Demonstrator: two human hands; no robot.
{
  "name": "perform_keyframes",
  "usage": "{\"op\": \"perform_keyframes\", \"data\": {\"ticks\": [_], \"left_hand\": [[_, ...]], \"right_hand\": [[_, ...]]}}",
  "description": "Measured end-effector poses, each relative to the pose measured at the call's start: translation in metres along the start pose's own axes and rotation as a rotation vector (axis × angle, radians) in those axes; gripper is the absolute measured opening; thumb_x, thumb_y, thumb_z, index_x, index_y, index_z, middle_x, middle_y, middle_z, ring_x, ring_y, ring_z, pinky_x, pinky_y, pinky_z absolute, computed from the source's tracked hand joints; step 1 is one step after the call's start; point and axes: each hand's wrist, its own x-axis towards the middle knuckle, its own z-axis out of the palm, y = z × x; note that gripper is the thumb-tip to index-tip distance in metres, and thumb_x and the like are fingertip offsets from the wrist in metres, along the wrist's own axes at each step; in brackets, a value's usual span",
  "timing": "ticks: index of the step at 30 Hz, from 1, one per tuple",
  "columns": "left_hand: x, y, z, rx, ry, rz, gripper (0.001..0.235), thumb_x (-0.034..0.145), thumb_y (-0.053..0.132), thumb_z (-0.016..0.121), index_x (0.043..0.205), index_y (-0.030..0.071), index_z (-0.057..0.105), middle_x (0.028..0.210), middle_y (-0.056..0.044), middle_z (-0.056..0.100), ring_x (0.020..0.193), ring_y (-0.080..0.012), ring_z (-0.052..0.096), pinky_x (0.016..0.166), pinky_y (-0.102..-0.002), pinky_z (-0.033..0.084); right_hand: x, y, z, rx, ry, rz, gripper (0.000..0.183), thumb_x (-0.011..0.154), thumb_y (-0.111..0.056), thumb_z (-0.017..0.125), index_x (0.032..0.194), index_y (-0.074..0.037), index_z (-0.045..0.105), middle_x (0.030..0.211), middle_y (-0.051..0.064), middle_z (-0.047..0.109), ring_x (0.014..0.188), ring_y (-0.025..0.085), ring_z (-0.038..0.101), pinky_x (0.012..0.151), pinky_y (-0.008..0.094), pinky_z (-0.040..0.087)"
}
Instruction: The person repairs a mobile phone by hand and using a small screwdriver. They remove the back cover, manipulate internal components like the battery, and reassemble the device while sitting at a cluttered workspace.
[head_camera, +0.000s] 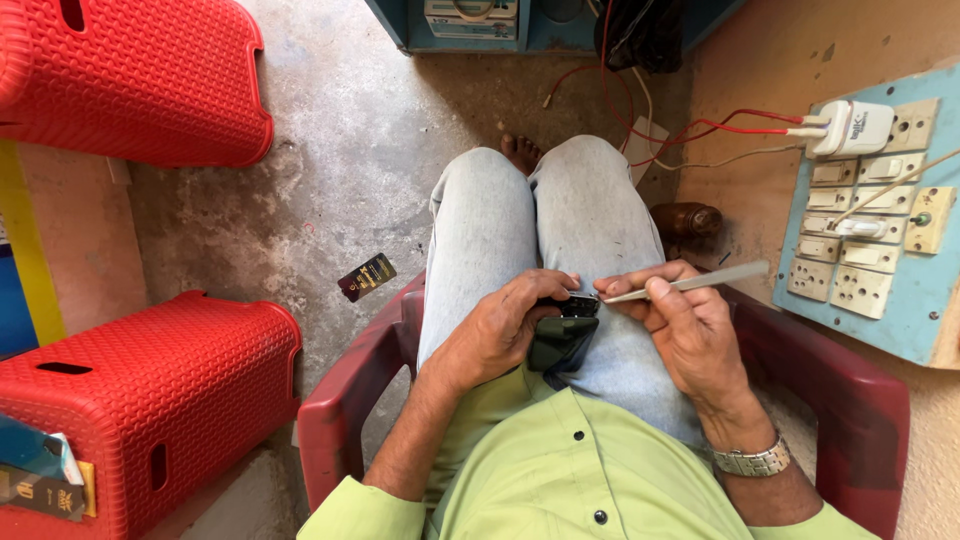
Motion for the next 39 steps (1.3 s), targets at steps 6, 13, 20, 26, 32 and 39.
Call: {"op": "perform_keyframes", "data": {"ticks": [6, 13, 20, 26, 32, 39], "left_hand": [[0.0, 0.001, -0.003, -0.095, -0.03, -0.062, 0.059, 0.08, -0.027, 0.048, 0.132, 0.001, 0.052, 0.134, -0.016, 0.06, 0.131, -0.0318, 0.062, 0.11, -0.036, 0.055], [0.0, 0.0, 0.004, -0.06, 0.06, -0.137, 0.051, 0.087, -0.023, 0.049, 0.131, 0.001, 0.056, 0.127, -0.015, 0.064, 0.123, -0.0301, 0.067, 0.103, -0.035, 0.056], [0.0, 0.002, 0.032, 0.003, 0.317, -0.133, 0.027, 0.102, -0.009, 0.051, 0.125, 0.002, 0.061, 0.119, -0.014, 0.07, 0.114, -0.0273, 0.071, 0.099, -0.034, 0.056], [-0.006, 0.001, 0.042, -0.209, 0.423, -0.233, 0.021, 0.111, 0.001, 0.046, 0.124, 0.001, 0.062, 0.118, -0.012, 0.073, 0.113, -0.0217, 0.071, 0.101, -0.032, 0.055], [-0.008, 0.001, 0.046, -0.371, 0.412, -0.244, 0.024, 0.108, 0.004, 0.049, 0.131, 0.0, 0.053, 0.126, -0.011, 0.068, 0.117, -0.0182, 0.067, 0.104, -0.03, 0.052], [-0.014, 0.001, 0.043, -0.126, 0.256, -0.661, 0.029, 0.107, 0.018, 0.064, 0.131, 0.001, 0.065, 0.107, -0.011, 0.075, 0.101, -0.0135, 0.069, 0.09, -0.027, 0.055]], "right_hand": [[0.008, -0.012, 0.014, -0.65, -0.082, -0.024, 0.029, 0.105, -0.008, 0.051, 0.126, 0.002, 0.068, 0.102, 0.01, 0.067, 0.094, 0.02, 0.063, 0.086, 0.032, 0.052], [0.017, -0.028, 0.03, -0.954, -0.176, -0.108, 0.028, 0.1, -0.011, 0.059, 0.124, -0.003, 0.072, 0.097, 0.006, 0.069, 0.088, 0.017, 0.066, 0.079, 0.029, 0.053], [0.015, -0.025, 0.027, -0.937, -0.186, -0.189, 0.026, 0.101, -0.011, 0.059, 0.122, -0.001, 0.07, 0.106, 0.008, 0.071, 0.097, 0.017, 0.069, 0.084, 0.03, 0.054], [0.014, -0.024, 0.025, -0.982, -0.124, 0.0, 0.03, 0.101, -0.019, 0.063, 0.124, -0.005, 0.074, 0.09, 0.008, 0.066, 0.079, 0.017, 0.062, 0.073, 0.029, 0.052], [0.017, -0.025, 0.029, -0.968, -0.119, -0.011, 0.035, 0.086, -0.023, 0.078, 0.114, -0.003, 0.074, 0.093, 0.002, 0.07, 0.082, 0.009, 0.065, 0.071, 0.025, 0.052], [0.023, -0.019, 0.008, -0.596, -0.041, 0.239, 0.024, 0.086, -0.016, 0.079, 0.104, 0.0, 0.074, 0.088, -0.002, 0.069, 0.081, 0.005, 0.059, 0.072, 0.023, 0.05]]}}
